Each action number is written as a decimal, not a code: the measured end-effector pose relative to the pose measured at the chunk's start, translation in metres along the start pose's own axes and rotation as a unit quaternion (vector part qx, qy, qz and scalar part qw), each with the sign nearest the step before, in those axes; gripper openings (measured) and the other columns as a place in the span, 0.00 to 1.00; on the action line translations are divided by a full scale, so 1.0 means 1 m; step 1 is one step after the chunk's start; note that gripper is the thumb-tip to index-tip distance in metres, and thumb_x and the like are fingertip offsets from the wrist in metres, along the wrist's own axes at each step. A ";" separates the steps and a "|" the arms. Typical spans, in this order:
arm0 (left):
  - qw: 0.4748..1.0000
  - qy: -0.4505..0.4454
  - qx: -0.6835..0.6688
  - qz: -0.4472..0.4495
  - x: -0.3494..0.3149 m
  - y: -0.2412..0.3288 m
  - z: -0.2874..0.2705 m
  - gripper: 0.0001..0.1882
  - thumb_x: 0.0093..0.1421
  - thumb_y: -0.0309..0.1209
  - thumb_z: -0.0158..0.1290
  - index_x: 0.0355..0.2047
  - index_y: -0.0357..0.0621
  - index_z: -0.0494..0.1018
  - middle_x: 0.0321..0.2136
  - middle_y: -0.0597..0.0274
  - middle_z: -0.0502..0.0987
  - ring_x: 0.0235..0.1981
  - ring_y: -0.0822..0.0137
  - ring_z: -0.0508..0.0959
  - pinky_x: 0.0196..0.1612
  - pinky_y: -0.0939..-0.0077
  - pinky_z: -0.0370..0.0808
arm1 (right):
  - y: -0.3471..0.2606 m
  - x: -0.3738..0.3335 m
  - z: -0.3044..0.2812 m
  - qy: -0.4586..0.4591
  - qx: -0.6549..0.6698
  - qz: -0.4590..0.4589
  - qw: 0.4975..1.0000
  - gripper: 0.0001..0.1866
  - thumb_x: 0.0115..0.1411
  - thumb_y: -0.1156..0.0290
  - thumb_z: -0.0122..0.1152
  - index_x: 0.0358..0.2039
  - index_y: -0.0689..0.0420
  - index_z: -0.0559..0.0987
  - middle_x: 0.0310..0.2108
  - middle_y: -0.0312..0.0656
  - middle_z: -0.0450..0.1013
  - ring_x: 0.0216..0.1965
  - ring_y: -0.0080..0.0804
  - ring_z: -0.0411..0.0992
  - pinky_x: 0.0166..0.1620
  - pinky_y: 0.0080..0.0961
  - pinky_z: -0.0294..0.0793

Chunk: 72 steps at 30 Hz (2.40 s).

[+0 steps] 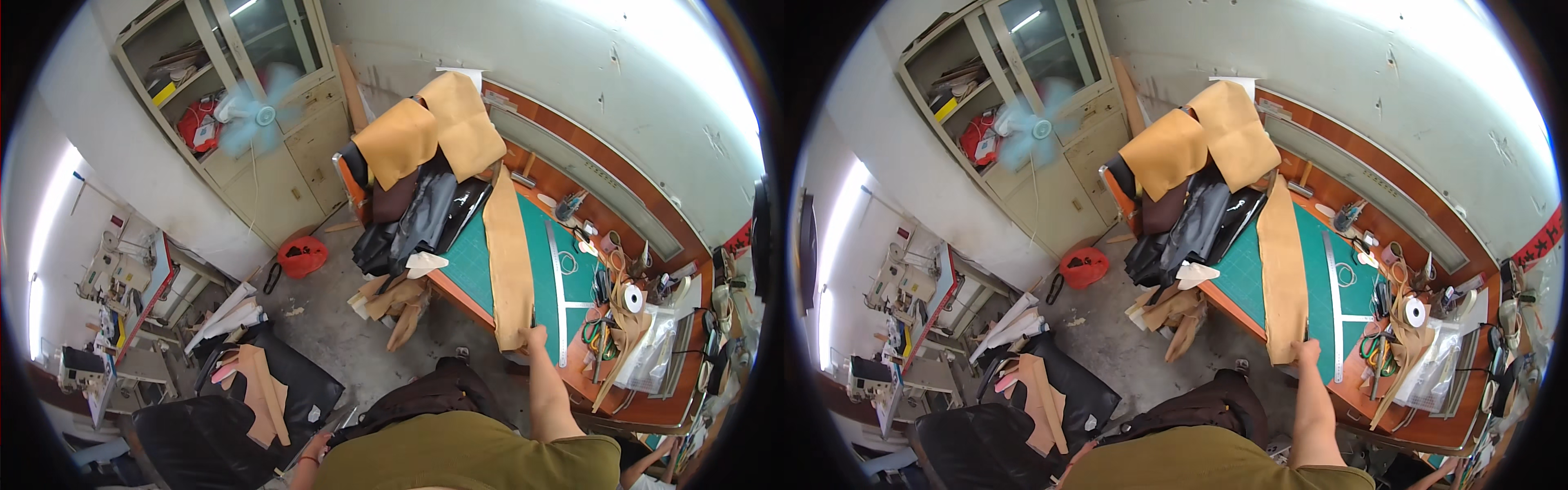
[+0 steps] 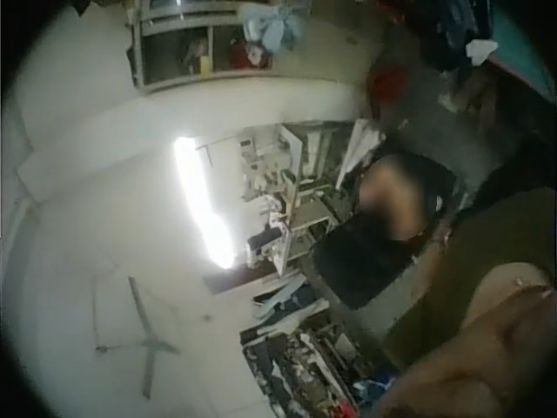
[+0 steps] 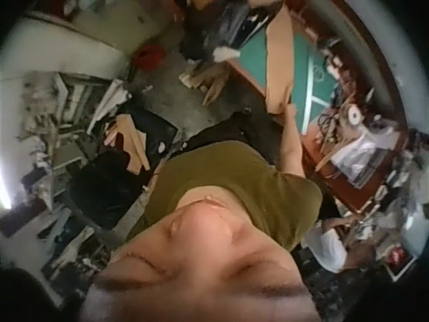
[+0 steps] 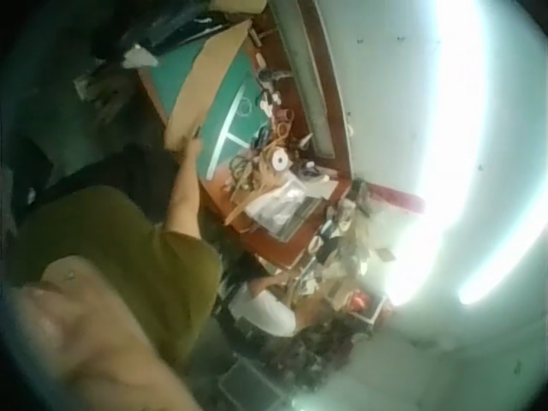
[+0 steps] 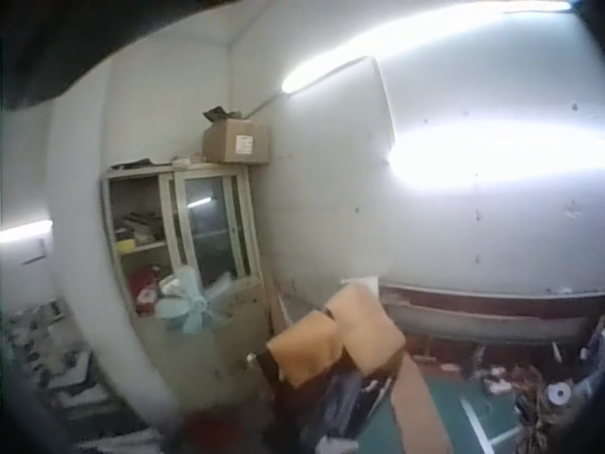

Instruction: The person uses a metal ruler and a utility knife to cut a large sheet of tan material on a green cutting mat. They repeatedly measure and cut straight lines, separating the sheet into smaller rectangular pieces. The person then folds the cut pieces and places them on a pile of other materials.

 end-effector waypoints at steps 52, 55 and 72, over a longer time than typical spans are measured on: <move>0.987 -0.017 0.120 0.102 0.570 0.766 -0.557 0.12 0.55 0.25 0.63 0.37 0.46 0.72 0.33 0.76 0.74 0.39 0.81 0.72 0.43 0.81 0.70 | -0.377 0.123 -0.054 -0.463 0.407 -0.210 0.759 0.09 0.54 0.71 0.74 0.29 0.57 0.80 0.23 0.27 0.73 0.25 0.15 0.68 0.29 0.16 0.64; 0.986 0.032 0.126 0.106 0.626 0.785 -0.577 0.12 0.56 0.27 0.64 0.39 0.44 0.73 0.36 0.71 0.77 0.40 0.78 0.74 0.45 0.78 0.72 | -0.403 0.149 -0.084 -0.384 0.426 -0.259 0.777 0.09 0.55 0.70 0.73 0.30 0.58 0.80 0.24 0.28 0.74 0.25 0.15 0.68 0.29 0.17 0.65; 0.778 0.052 0.574 0.249 0.707 0.721 -0.446 0.42 0.58 0.54 0.60 0.68 0.50 0.61 0.67 0.51 0.62 0.71 0.47 0.56 0.70 0.40 0.55 | -0.549 0.220 -0.053 0.071 0.186 -0.556 0.807 0.11 0.61 0.76 0.65 0.29 0.67 0.71 0.27 0.45 0.69 0.28 0.37 0.68 0.35 0.28 0.70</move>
Point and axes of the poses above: each hand's wrist, its own x-axis towards the middle knuckle, its own z-axis out of the palm, y = z × x, the point moved 6 cm from there along x, towards the middle knuckle
